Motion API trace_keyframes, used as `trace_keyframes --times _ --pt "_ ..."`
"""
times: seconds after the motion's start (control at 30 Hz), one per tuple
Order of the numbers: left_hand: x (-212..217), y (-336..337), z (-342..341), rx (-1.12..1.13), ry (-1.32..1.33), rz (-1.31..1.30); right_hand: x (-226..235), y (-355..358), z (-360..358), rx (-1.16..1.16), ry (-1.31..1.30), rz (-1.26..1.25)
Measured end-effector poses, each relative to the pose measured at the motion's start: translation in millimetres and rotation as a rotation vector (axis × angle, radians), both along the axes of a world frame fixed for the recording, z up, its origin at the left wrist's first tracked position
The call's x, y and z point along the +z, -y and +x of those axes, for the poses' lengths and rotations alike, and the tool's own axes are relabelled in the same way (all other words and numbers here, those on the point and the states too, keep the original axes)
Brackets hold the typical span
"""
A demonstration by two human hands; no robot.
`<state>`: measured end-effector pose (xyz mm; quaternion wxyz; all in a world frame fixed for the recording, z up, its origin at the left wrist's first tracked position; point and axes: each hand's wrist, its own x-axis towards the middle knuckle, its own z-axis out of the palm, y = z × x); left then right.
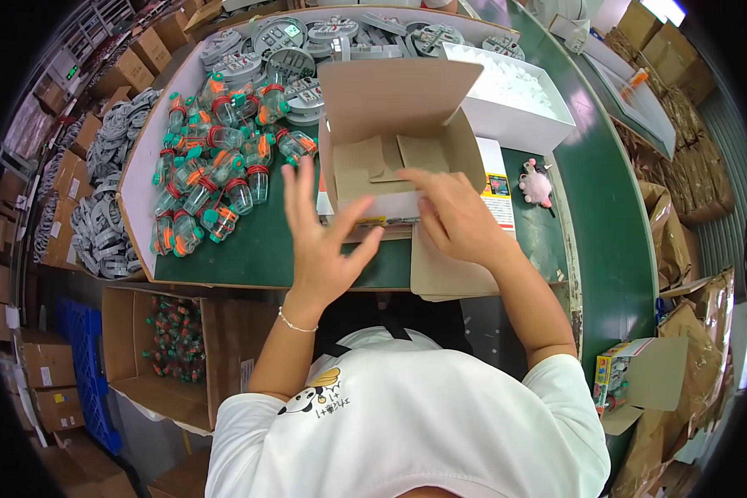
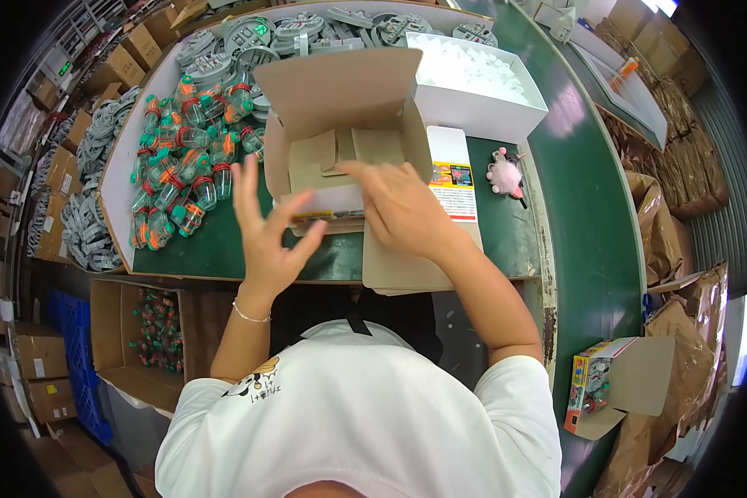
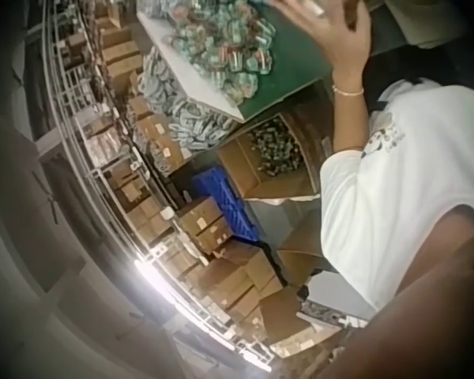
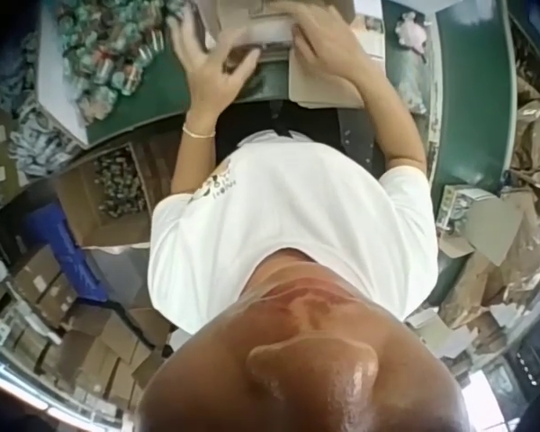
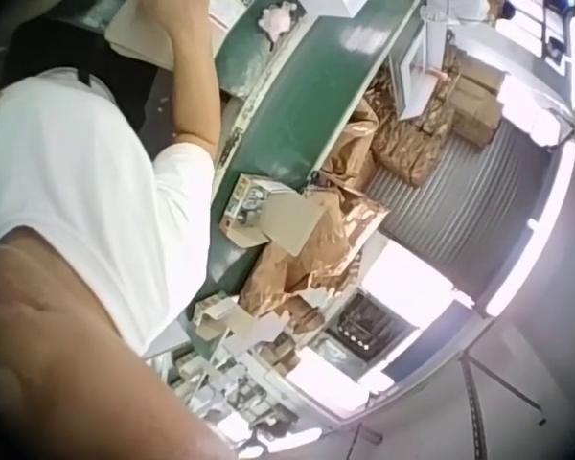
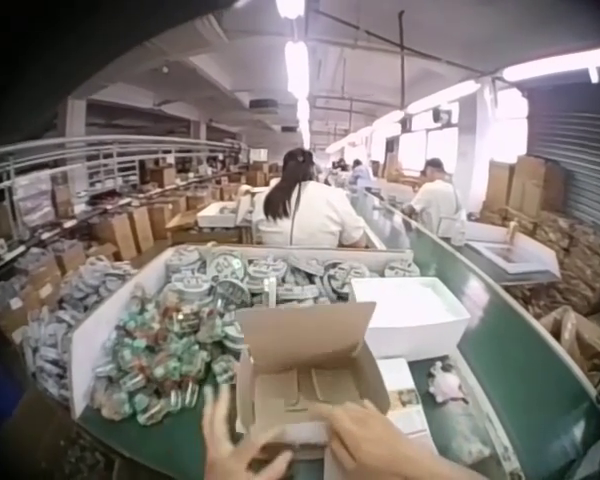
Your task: Assembling cardboard boxes and filling them with plastic parts and manuals.
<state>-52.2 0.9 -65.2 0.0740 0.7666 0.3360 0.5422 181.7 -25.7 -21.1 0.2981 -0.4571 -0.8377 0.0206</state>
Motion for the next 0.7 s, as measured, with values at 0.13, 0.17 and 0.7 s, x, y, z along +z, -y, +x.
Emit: trace_keyframes --times 0.13,0.17,0.7 --pt "1 0 6 0.057 -0.325 -0.074 -3 5 -15 -0.106 0.037 0.205" --pt "-4 -1 4 0.054 -0.349 -0.125 -3 6 -16 -0.14 0.094 0.297" --pt "-16 -4 9 0.076 -0.358 -0.257 15 -10 -16 -0.154 0.159 -0.327"
